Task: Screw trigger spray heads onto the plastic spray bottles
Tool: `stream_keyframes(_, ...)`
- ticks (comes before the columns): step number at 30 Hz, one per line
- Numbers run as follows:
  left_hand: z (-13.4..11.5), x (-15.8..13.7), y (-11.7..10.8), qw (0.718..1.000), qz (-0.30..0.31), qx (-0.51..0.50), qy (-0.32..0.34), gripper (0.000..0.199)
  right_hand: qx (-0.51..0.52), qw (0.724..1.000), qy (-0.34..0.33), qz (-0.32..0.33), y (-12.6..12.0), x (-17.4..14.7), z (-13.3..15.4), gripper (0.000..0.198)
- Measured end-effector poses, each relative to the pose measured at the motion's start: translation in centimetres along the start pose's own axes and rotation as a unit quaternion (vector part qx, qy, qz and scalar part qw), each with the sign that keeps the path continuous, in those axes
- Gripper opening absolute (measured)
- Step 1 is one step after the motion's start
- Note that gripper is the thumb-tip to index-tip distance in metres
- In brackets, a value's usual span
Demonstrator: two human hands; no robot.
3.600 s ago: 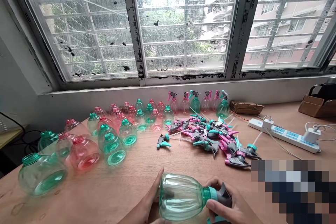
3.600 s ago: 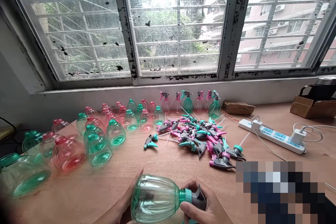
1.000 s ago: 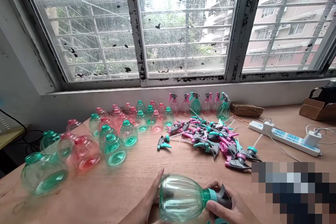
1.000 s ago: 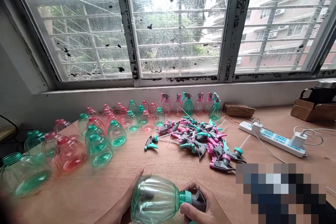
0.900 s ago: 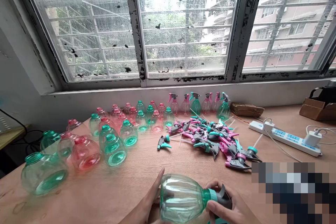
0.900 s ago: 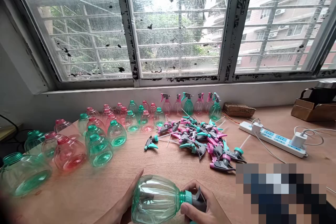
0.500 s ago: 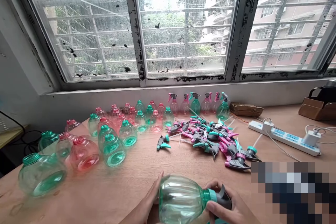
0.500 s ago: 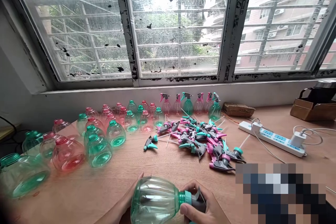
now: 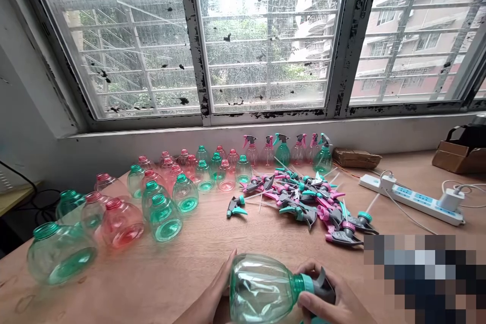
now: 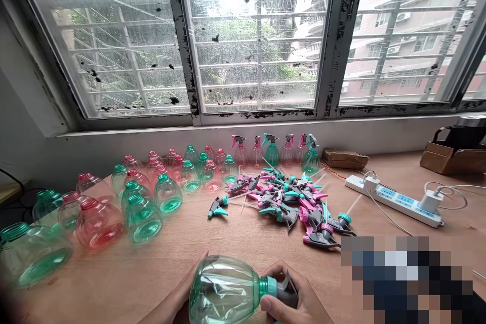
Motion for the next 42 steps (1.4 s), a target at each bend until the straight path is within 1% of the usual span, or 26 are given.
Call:
stream_keyframes(7, -1.5, 0.3, 0.6, 0.998, 0.000, -0.057, 0.009, 0.099, 0.001, 1.000, 0.001, 0.007, -0.1, 0.0, 0.1, 0.049)
stream_keyframes(11, -0.9, 0.4, 0.6, 0.997, 0.007, -0.067, 0.024, 0.104, 0.008, 1.000, 0.002, 0.010, -0.1, 0.1, -0.1, 0.048)
stream_keyframes(13, -0.4, 0.3, 0.5, 0.997, 0.014, -0.072, 0.031, 0.102, 0.015, 1.000, 0.006, 0.009, -0.1, 0.1, -0.2, 0.049)
stream_keyframes(15, -0.2, 0.3, 0.2, 0.997, 0.020, -0.062, 0.034, 0.096, 0.020, 1.000, 0.011, 0.010, -0.1, 0.0, -0.3, 0.050)
stream_keyframes(17, -0.2, 0.3, 0.0, 0.999, 0.021, -0.040, 0.030, 0.095, 0.019, 1.000, 0.013, 0.009, -0.1, 0.0, -0.4, 0.050)
stream_keyframes(19, -0.4, 0.3, -0.2, 0.999, 0.019, -0.022, 0.016, 0.098, 0.017, 1.000, 0.013, 0.005, -0.1, 0.0, -0.3, 0.050)
stream_keyframes(23, -1.2, 0.3, 0.0, 0.999, 0.024, -0.022, -0.007, 0.103, 0.013, 1.000, 0.009, 0.004, -0.1, 0.0, -0.1, 0.047)
stream_keyframes(26, -1.6, 0.4, 0.3, 0.999, 0.028, -0.029, 0.006, 0.106, 0.011, 1.000, 0.012, 0.007, -0.1, 0.0, -0.2, 0.049)
stream_keyframes(29, -1.4, 0.4, 0.5, 0.998, 0.029, -0.053, 0.033, 0.107, 0.012, 1.000, 0.011, 0.005, -0.1, 0.1, -0.4, 0.051)
stream_keyframes(33, -0.4, 0.4, 0.2, 0.997, 0.009, -0.051, 0.052, 0.094, 0.014, 1.000, 0.009, -0.006, -0.1, 0.1, -0.4, 0.050)
stream_keyframes(36, -0.2, 0.5, 0.0, 0.997, 0.007, -0.055, 0.054, 0.092, 0.016, 1.000, 0.010, -0.004, 0.0, 0.0, -0.1, 0.049)
stream_keyframes(38, -0.5, 0.5, 0.1, 0.997, 0.013, -0.060, 0.051, 0.095, 0.016, 1.000, 0.012, -0.002, 0.0, 0.0, 0.1, 0.049)
stream_keyframes(42, -1.1, 0.4, 0.3, 0.998, 0.012, -0.040, 0.042, 0.094, 0.013, 1.000, 0.012, 0.002, 0.0, 0.0, 0.2, 0.050)
Point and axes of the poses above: each hand's wrist, its own x-axis towards the middle knuckle, its own y-axis out of the palm, z = x × y, the point moved 3 cm from there along x, towards the middle knuckle, and after that the axes turned 2 degrees about -z, right-handed, at the moved point
